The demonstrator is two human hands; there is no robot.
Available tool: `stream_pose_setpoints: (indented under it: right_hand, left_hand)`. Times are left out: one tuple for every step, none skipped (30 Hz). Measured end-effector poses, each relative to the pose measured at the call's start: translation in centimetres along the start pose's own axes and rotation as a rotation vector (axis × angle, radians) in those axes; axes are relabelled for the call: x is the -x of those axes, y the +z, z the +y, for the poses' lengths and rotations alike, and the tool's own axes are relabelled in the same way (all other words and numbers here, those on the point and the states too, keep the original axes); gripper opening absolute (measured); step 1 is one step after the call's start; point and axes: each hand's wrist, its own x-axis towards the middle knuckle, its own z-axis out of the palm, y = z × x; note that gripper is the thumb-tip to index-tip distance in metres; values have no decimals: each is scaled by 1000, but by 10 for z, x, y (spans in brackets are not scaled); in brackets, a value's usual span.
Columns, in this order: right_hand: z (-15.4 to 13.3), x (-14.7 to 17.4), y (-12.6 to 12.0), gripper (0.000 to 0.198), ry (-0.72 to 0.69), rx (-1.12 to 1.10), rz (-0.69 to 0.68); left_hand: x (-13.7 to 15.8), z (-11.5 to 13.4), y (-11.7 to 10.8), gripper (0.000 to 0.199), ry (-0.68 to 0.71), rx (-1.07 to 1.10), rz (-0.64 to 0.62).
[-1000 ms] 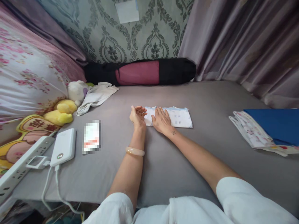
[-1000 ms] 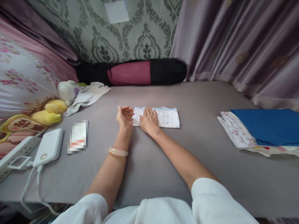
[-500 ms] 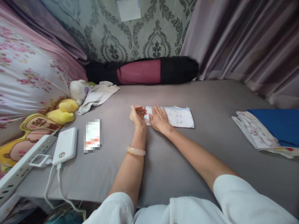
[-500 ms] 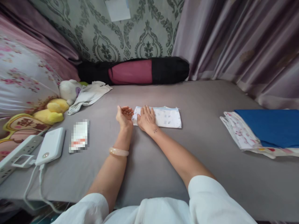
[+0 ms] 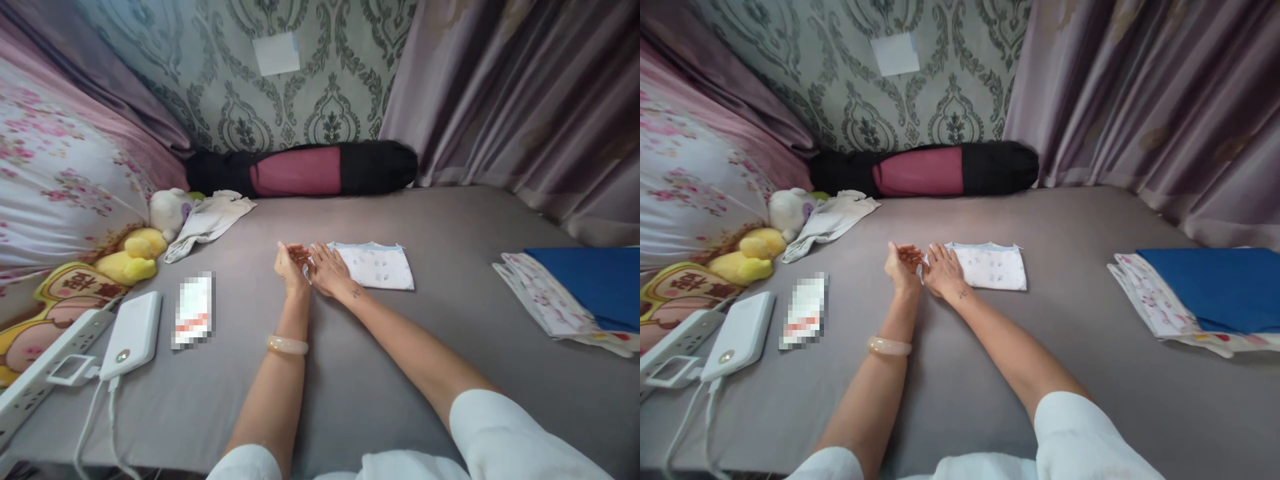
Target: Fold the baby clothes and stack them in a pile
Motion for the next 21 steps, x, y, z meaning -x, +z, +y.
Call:
stream_pose_setpoints:
  right_hand:
    - [2,2,-2,54,13,5,15]
    - [5,5,-4,54,26,13,36]
    - [9,9,-6,54,40,23,56]
    - [14,13,-7,54,54,34,71]
    - [19,16,-9,54,69,45,82]
    - [23,20,-10,54,81,54,87]
    - [28,23,-11,54,90,62,86]
    - [32,25,-12,55,95,68,80]
    - [35,26,-12,55,99,70,71]
    - [37,27,-12,55,101,71,63]
    - [39,27,-11,54,103,70,57]
    - [39,27,-10,54,107,67,55]
    - [39,26,-10,54,111,64,59]
    - [39,25,-9,53,113,61,65]
    - [39,25,-8,53,115,56,72]
    - [39,24,-8,53,116,52,75]
    - [40,24,-8,53,114,46,74]
    - [41,24,-8,53,106,37,68]
    - [43,25,-9,53,96,27,62]
    - [45,26,-10,53,89,18,60]
    - [48,27,-12,53,85,10,66]
  left_hand:
    - [2,-1,1,52,8,-30,-24]
    - [4,-2,2,51,29,-65,-53]
    - [6,-4,2,50,62,-107,-85]
    - [9,-6,3,47,100,-154,-121]
    - [11,-8,4,43,138,-203,-159]
    - [14,-11,4,37,172,-252,-200]
    - [16,-14,5,31,199,-299,-238]
    - [18,-17,5,25,219,-344,-269]
    - [19,-20,5,21,234,-384,-294]
    - [20,-23,5,18,248,-421,-316]
    - [20,-26,5,17,261,-455,-335]
    - [20,-28,4,17,274,-483,-352]
    - [20,-31,3,17,285,-507,-366]
    - [20,-32,3,18,294,-528,-377]
    - [20,-33,2,19,299,-547,-387]
    - [20,-34,2,20,303,-570,-397]
    - [20,-35,1,21,308,-596,-409]
    - [20,-35,1,22,313,-624,-425]
    - [20,-35,0,23,320,-650,-442]
    - [21,-34,0,25,326,-673,-457]
    - [22,-34,0,26,330,-691,-472]
